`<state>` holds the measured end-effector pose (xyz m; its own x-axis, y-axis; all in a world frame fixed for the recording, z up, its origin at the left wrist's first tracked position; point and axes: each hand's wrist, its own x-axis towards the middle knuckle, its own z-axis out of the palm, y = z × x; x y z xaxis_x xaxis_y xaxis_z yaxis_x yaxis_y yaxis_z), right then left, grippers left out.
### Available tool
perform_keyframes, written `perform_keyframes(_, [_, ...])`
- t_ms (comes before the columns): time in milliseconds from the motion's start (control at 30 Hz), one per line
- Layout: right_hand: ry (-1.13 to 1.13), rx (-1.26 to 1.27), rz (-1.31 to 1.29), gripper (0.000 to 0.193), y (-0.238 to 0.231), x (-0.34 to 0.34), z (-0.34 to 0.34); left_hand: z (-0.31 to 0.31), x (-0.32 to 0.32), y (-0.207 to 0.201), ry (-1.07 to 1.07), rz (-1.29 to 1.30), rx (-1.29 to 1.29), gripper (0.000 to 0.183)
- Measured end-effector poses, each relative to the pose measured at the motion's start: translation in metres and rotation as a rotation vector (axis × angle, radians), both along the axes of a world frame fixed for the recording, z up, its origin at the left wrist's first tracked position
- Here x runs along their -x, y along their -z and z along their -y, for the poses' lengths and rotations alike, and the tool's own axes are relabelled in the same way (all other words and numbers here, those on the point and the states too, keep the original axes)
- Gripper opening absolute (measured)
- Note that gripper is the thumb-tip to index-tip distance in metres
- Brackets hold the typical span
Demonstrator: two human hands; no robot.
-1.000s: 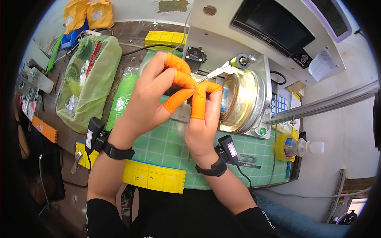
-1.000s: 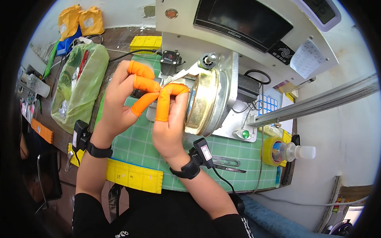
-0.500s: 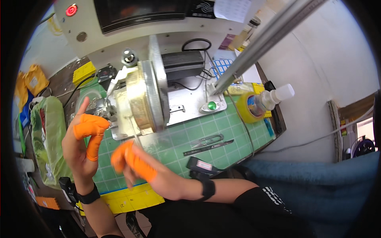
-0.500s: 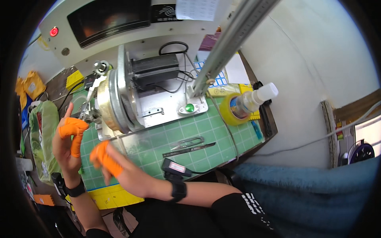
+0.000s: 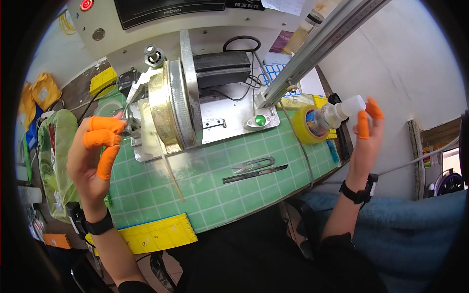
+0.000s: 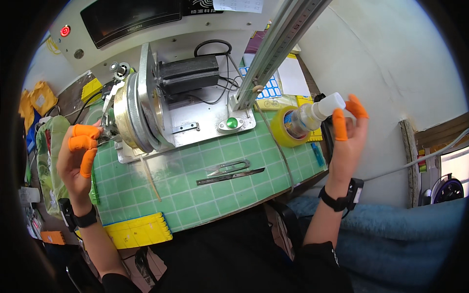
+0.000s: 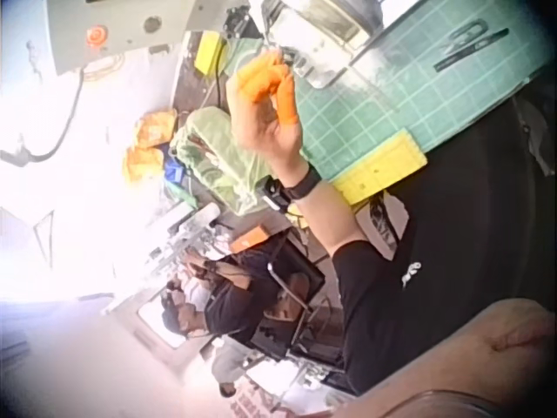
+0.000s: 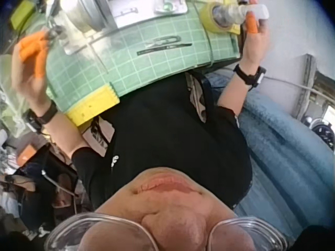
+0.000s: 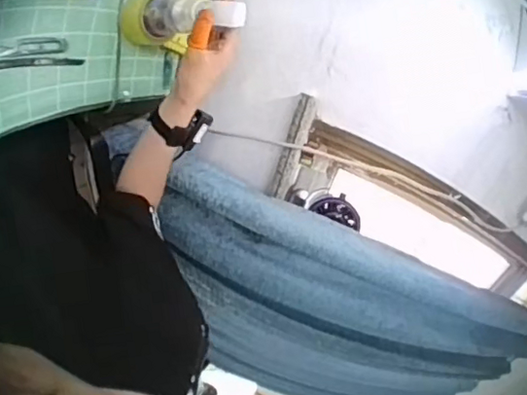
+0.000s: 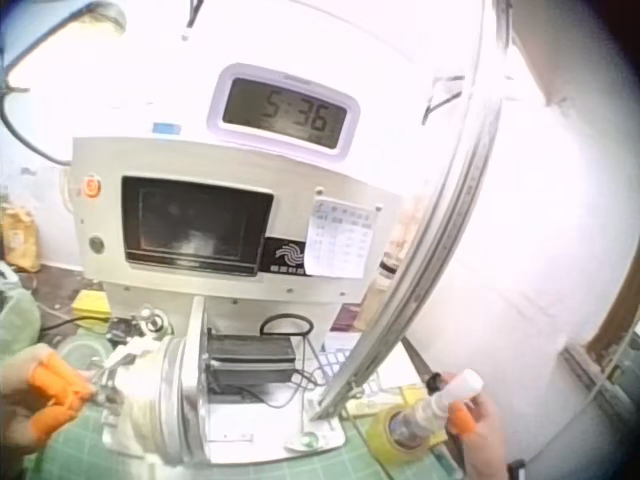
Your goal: The recorder is assembling small electronic components, specifically threading a thin wire through a circular device and applying glue.
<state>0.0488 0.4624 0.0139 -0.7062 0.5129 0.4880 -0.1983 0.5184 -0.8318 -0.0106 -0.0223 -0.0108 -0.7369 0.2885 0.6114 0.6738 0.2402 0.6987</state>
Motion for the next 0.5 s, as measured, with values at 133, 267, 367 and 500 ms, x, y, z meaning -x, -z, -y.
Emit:
perform_keyframes(133, [-0.220,0.161,0.180,0.036,0.037,0.022,-0.058,0.002,0.003,-0.001,0.048,0.009,-0.004,0.012])
perform_keyframes(267, [-0.445,0.288,-0.228,0.045,-0.020,0.018,-0.071,0.014,0.003,-0.002,0.061,0.005,-0.001,0.012])
perform_keyframes(367, [-0.523,0.355,-0.470,0.058,-0.076,0.002,-0.060,0.017,0.011,-0.001,0.108,-0.097,0.053,0.013])
perform_keyframes(500, [-1.666,0.403,-0.010,0.069,-0.103,0.055,0.088,0.016,0.018,0.002,0.118,-0.184,0.046,0.016])
